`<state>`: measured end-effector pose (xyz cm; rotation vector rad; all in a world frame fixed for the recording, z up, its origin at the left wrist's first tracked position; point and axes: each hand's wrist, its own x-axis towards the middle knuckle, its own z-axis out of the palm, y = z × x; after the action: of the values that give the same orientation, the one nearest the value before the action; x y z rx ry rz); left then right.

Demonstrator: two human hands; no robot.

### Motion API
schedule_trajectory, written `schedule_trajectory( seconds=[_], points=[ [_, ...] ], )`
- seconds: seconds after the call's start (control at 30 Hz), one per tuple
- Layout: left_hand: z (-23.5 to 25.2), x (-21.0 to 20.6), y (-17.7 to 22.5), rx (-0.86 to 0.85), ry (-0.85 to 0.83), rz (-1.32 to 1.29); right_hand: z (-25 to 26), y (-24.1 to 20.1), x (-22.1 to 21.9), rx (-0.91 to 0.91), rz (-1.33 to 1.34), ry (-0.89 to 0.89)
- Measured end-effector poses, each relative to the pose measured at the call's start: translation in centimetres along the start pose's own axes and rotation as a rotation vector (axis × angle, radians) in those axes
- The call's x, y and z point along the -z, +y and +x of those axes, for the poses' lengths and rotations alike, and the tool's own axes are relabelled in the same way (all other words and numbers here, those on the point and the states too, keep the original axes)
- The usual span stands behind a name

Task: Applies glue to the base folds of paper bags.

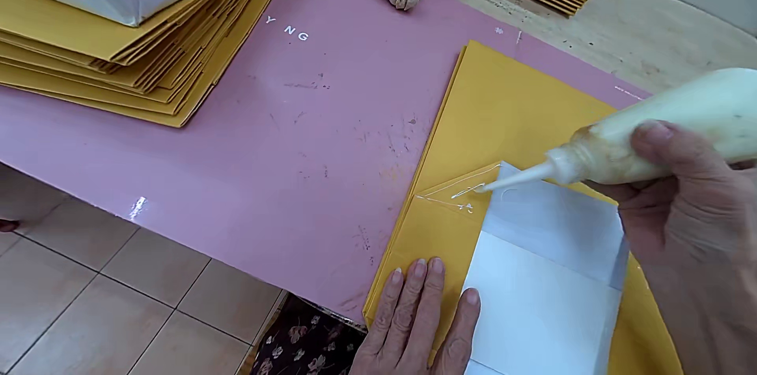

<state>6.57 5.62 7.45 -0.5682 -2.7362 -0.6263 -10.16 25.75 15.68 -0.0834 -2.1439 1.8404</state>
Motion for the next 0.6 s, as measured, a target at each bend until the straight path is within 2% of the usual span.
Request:
schedule_trajectory(
  seconds=[0.17, 0.27, 0.43, 0.6],
  points=[
    [0.1, 0.1, 0.2, 0.010, 0.014, -0.050, -1.6, 0.9, 4.0, -0.010, 0.110, -0.047],
    [0.1, -0.2, 0.2, 0.011, 0.058, -0.072, -3.1, 1.1, 5.7, -0.028, 0.042, -0.026],
    [-0.2, -0.3, 0.0, 0.006, 0.132, -0.260, -5.4, 0.7, 3.6, -0.061, -0.096, 0.029],
    [-1.0, -0.3, -0.5, 0.044, 0.181, -0.392, -7.4, 0.0, 0.4, -0.097, -0.023, -0.107]
  ],
)
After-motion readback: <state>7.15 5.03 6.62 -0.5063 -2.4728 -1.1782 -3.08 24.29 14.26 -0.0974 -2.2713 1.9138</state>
